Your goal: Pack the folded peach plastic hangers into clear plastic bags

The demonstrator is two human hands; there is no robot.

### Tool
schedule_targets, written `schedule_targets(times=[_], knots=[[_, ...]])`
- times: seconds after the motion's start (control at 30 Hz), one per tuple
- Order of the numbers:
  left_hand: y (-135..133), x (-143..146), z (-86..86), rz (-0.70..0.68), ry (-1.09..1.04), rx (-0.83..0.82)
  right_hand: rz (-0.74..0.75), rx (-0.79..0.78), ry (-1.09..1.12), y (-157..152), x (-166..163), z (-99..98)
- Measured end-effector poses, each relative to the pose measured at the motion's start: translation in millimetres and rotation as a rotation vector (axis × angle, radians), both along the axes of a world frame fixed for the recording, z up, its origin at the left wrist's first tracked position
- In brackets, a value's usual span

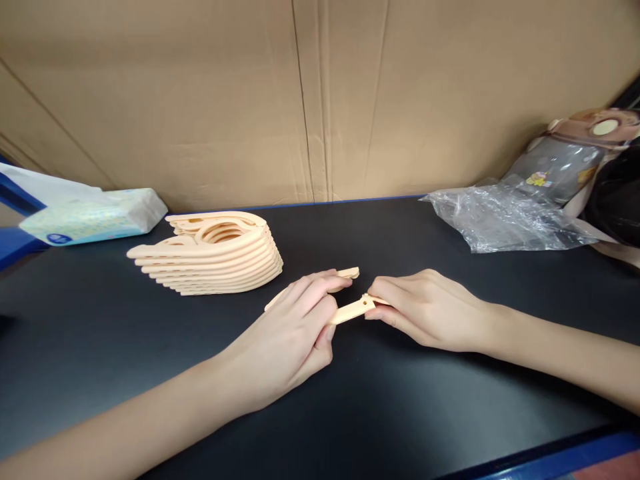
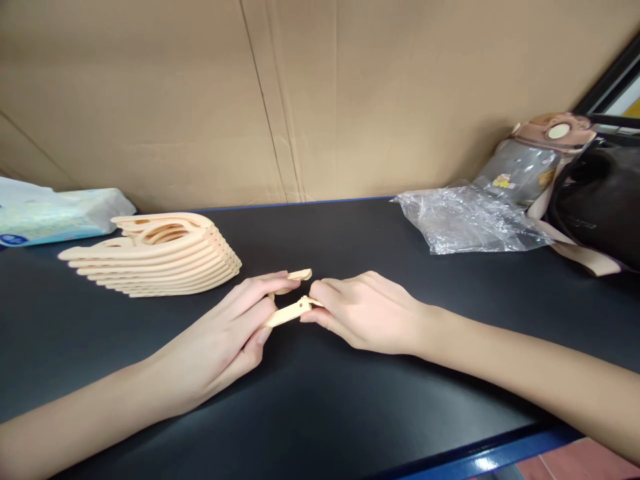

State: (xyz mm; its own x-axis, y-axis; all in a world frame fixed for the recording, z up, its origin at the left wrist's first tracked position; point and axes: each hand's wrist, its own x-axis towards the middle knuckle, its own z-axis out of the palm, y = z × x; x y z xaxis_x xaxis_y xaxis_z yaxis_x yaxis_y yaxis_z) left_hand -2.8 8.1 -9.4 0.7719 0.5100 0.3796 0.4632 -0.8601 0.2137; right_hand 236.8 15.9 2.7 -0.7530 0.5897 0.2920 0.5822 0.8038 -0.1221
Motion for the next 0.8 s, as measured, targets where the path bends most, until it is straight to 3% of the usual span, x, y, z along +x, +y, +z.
schedule_targets(times=[0.47,0.7,0.8], knots=[[-0.2,-0.6,2.6,-0.013,0.012,0.010,0.049,0.506,-0.191,0.6,0.2,2.6],[-0.4,0.4,2.4,-0.010,-0.005,0.023,0.082,0.623,-0.225,-0.1,0.4,6.9],[-0.7,0.2,2.7,-0.010,0.001,0.015,0.069,0.567,-0.165,-0.1,0.0,6.6]])
